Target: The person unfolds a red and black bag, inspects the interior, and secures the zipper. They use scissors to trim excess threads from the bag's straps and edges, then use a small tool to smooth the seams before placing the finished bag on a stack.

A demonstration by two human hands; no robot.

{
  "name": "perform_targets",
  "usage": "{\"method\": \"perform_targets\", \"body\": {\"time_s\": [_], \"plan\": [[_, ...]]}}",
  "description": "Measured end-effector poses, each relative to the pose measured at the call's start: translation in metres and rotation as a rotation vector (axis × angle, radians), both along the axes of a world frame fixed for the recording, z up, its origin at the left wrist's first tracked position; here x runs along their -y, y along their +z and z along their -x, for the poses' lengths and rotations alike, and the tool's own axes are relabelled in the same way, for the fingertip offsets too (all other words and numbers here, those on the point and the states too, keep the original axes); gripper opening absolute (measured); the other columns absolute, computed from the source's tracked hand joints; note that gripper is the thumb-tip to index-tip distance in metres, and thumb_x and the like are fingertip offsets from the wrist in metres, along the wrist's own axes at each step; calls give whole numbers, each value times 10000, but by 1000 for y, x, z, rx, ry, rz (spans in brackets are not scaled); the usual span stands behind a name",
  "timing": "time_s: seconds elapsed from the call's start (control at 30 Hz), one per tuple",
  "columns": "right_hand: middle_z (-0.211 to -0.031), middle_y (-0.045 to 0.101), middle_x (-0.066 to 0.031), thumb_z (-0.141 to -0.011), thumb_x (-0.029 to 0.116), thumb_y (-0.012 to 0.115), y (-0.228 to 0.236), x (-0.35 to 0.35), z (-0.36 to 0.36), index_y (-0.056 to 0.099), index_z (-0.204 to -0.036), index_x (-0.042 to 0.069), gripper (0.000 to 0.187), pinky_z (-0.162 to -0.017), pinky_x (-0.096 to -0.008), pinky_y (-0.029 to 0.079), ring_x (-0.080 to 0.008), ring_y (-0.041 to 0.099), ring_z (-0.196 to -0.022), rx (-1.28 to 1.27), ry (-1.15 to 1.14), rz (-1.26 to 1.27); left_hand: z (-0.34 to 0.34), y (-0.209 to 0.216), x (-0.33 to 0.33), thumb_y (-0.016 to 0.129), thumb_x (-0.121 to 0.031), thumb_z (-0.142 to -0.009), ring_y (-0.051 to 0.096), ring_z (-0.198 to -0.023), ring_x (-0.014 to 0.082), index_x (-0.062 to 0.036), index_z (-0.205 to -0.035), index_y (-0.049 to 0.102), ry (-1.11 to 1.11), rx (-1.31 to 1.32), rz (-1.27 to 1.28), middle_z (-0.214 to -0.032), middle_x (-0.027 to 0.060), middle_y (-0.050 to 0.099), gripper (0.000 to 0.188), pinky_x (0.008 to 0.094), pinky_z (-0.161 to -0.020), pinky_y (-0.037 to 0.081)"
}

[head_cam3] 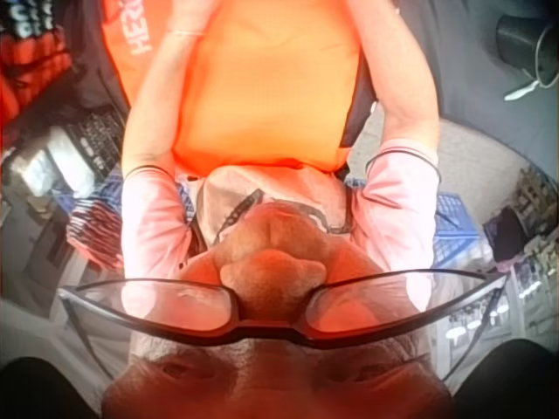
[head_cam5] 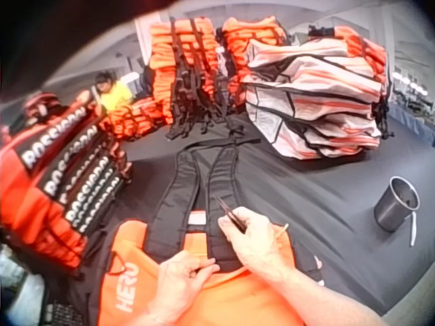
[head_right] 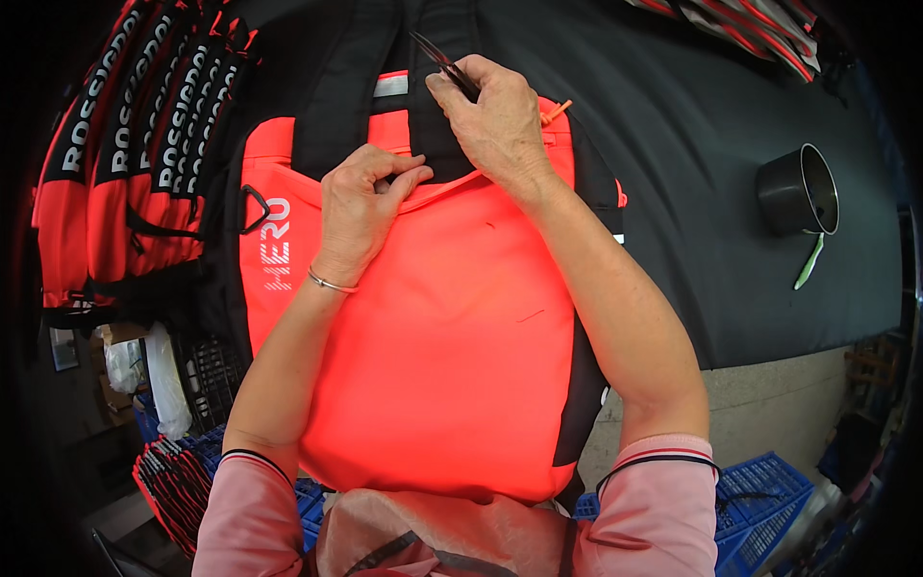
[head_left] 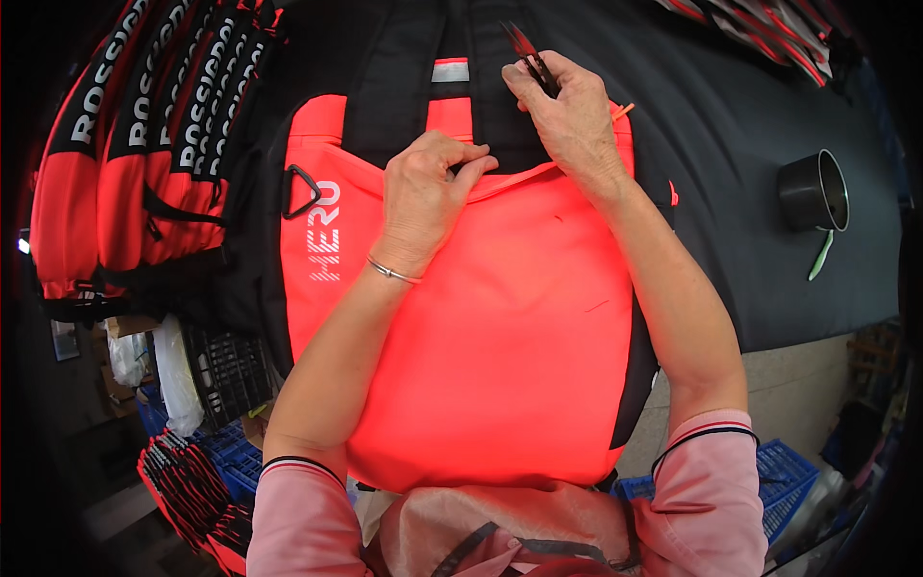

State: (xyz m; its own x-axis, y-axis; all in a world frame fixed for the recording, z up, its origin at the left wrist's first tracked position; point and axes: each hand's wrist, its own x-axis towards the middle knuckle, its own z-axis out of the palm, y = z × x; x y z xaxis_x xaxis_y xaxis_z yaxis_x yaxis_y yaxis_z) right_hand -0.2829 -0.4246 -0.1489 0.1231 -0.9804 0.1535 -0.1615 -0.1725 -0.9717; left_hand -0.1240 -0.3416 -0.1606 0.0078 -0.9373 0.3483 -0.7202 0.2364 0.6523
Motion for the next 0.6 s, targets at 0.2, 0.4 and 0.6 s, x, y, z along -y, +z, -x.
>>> {"method": "perform_targets", "body": {"time_s": [0.2, 0.4, 0.6], "plan": [[-739, 629, -15, -899, 314, 706, -5, 0, 2, 666, -1014, 23, 316, -635, -313, 463, -110, 555, -658, -45, 65, 74, 5, -8, 5, 714, -75, -858, 615, -667, 230, 5, -860, 661, 64, 84, 29, -822, 102, 637, 96, 353, -614, 486], [-884, 665, -58, -902, 383, 703, 10, -24, 8, 623, -1104, 69, 382, -722, -369, 508, -224, 630, -837, -386, 73, 244, -6, -7, 1, 646, -84, -903, 621, -799, 295, 7, -873, 606, 78, 19, -74, -852, 121, 619, 104, 407, -711, 496], [-724, 630, -36, -883, 310, 711, 15, -35, 20, 639, -902, 65, 256, -635, -370, 487, -210, 613, -743, -753, 134, 464, -9, -12, -2, 605, -114, -957, 550, -680, 215, 39, -925, 615, 83, -55, -25, -806, 116, 589, 157, 349, -657, 463]]}}
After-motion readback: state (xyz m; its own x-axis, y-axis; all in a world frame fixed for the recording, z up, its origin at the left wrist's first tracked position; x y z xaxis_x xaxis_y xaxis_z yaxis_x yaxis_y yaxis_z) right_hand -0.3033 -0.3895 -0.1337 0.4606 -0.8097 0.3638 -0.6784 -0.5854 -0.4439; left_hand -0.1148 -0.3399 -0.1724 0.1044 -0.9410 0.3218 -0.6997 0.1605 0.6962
